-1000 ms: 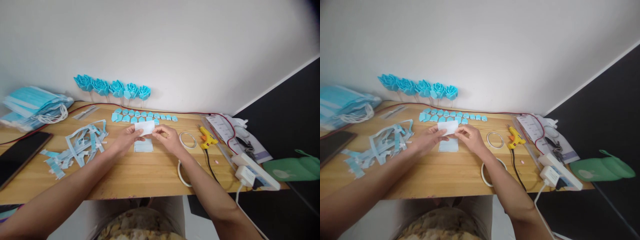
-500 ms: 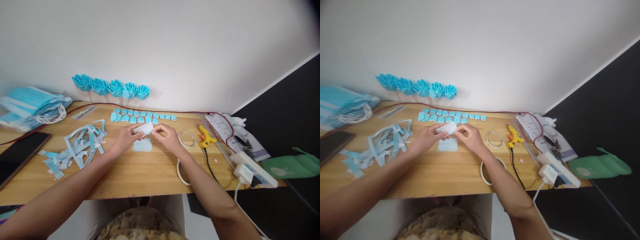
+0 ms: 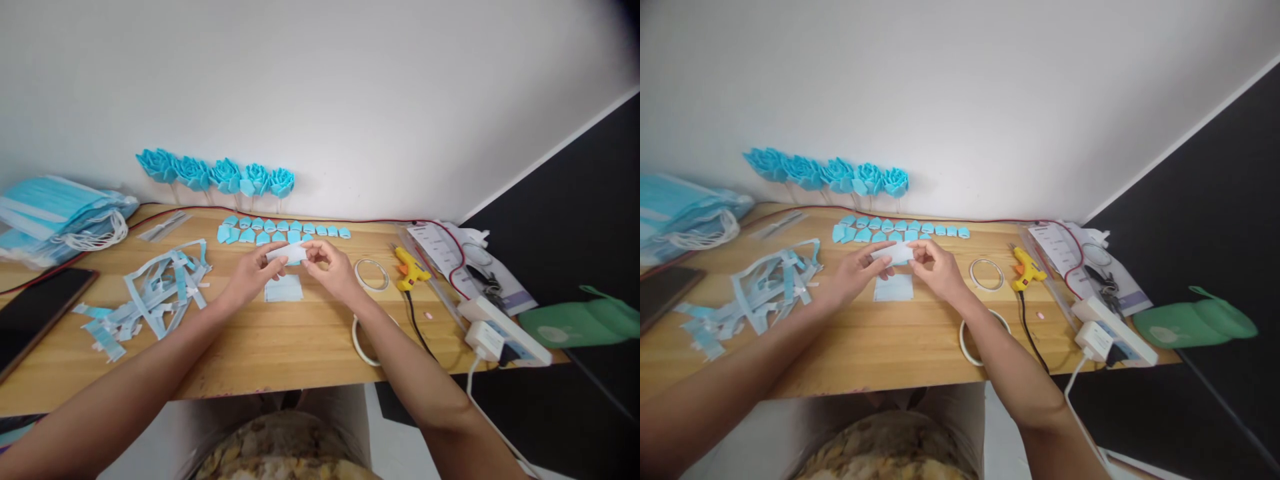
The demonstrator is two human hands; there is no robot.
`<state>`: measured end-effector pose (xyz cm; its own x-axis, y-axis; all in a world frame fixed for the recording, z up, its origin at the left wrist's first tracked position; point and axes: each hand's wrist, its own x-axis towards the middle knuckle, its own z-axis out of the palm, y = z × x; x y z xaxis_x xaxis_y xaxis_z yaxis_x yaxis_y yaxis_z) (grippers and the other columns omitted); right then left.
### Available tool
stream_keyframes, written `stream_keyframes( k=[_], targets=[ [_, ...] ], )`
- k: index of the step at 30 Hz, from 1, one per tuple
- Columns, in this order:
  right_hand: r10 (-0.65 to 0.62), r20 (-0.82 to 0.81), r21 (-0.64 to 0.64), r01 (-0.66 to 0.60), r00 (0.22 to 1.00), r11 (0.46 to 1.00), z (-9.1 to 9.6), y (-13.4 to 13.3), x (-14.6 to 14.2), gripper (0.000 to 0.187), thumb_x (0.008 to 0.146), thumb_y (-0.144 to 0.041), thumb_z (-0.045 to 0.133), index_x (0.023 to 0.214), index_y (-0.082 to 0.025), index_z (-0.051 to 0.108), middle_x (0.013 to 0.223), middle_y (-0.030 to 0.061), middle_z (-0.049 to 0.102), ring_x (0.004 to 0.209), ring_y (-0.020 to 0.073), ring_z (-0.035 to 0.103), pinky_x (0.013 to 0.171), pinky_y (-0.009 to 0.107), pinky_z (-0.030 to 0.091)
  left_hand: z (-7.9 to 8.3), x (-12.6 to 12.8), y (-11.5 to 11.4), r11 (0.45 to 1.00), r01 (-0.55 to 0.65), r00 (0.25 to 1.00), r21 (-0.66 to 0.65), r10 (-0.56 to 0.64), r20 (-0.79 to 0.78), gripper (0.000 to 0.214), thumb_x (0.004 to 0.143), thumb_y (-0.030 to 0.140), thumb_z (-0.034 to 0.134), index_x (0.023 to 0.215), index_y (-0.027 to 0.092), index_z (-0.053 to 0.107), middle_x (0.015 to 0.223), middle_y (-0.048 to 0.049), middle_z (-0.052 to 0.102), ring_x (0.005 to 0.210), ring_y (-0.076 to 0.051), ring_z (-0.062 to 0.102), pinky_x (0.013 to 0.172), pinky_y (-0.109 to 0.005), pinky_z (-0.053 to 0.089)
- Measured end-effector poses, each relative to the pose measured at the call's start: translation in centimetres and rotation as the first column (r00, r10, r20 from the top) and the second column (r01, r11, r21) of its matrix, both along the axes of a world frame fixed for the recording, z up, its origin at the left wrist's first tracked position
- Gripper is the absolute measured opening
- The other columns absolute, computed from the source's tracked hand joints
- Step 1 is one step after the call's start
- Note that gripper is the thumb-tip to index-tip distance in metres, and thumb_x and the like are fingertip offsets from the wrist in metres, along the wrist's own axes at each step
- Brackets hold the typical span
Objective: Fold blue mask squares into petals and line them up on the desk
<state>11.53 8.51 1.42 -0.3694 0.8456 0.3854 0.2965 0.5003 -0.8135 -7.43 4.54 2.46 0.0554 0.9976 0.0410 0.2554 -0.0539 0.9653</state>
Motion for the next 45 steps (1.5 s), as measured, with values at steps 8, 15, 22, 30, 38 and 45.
stream_keyframes(
  k=[8, 15, 22, 30, 38, 45],
  targets=[
    [-0.006, 0.024, 0.018, 0.006, 1.000, 1.000, 0.2, -0.1, 0.0, 0.030, 0.078, -0.021, 0.061, 0.108, -0.023, 0.062, 0.077, -0.0025, 0.058, 0.072, 0.0112, 0.058, 0.073, 0.025, 0.047, 0.3, 0.1, -0.1, 0.997, -0.083, 0.996, 0.009, 0.083, -0.023, 0.057, 0.073, 0.036, 0.067, 0.123, 0.013, 0.060, 0.056, 0.0016, 0.059, 0.053, -0.014, 0.049, 0.050, -0.025, 0.035],
    [0.028, -0.046, -0.054, -0.030, 0.999, 0.998, 0.0, 0.0, 0.0, 0.043, 0.079, -0.024, 0.062, 0.122, -0.024, 0.056, 0.079, -0.0016, 0.059, 0.074, 0.0122, 0.059, 0.075, 0.027, 0.049, 0.0, 0.2, 0.1, 0.996, -0.086, 0.993, -0.021, 0.088, 0.078, 0.056, 0.071, 0.033, 0.068, 0.122, 0.011, 0.060, 0.056, 0.0018, 0.059, 0.057, -0.015, 0.054, 0.055, -0.026, 0.039],
    [0.122, -0.107, -0.193, -0.141, 0.987, 0.971, -0.3, 0.3, 0.2, 0.059, 0.080, -0.030, 0.064, 0.135, -0.025, 0.046, 0.089, 0.0002, 0.063, 0.083, 0.0137, 0.060, 0.080, 0.028, 0.048, 0.0, 0.2, 0.1, 0.996, -0.089, 0.990, -0.015, 0.090, 0.105, 0.055, 0.070, 0.030, 0.068, 0.121, 0.010, 0.061, 0.056, 0.0022, 0.057, 0.056, -0.014, 0.052, 0.055, -0.026, 0.041],
    [0.051, -0.128, -0.174, -0.073, 0.990, 0.982, -0.5, 0.5, 0.2, 0.048, 0.079, -0.029, 0.064, 0.127, -0.023, 0.055, 0.081, -0.0009, 0.063, 0.077, 0.0134, 0.059, 0.076, 0.028, 0.047, 0.3, 0.4, -0.1, 0.998, -0.061, 0.995, 0.019, 0.060, 0.080, 0.066, 0.069, 0.026, 0.068, 0.132, 0.013, 0.053, 0.054, 0.0050, 0.048, 0.054, -0.012, 0.046, 0.052, -0.024, 0.038],
    [0.032, -0.134, -0.170, -0.055, 0.990, 0.984, -0.4, 0.5, 0.2, 0.046, 0.079, -0.028, 0.064, 0.124, -0.023, 0.057, 0.080, -0.0004, 0.060, 0.076, 0.0142, 0.058, 0.077, 0.028, 0.048, -0.7, 0.1, 0.4, 0.999, 0.004, 0.988, -0.039, 0.002, 0.155, 0.065, 0.073, 0.038, 0.066, 0.130, 0.011, 0.052, 0.064, 0.0003, 0.059, 0.064, -0.016, 0.055, 0.061, -0.027, 0.042],
    [0.046, -0.129, -0.130, -0.062, 0.991, 0.990, -0.5, 0.5, 0.1, 0.045, 0.079, -0.026, 0.062, 0.124, -0.022, 0.058, 0.079, -0.0011, 0.057, 0.074, 0.0125, 0.056, 0.074, 0.026, 0.047, -0.7, 0.2, 0.5, 0.999, -0.049, 0.984, -0.020, 0.052, 0.173, 0.056, 0.069, 0.038, 0.069, 0.118, 0.012, 0.060, 0.061, 0.0033, 0.053, 0.060, -0.013, 0.048, 0.058, -0.025, 0.039]
  ],
)
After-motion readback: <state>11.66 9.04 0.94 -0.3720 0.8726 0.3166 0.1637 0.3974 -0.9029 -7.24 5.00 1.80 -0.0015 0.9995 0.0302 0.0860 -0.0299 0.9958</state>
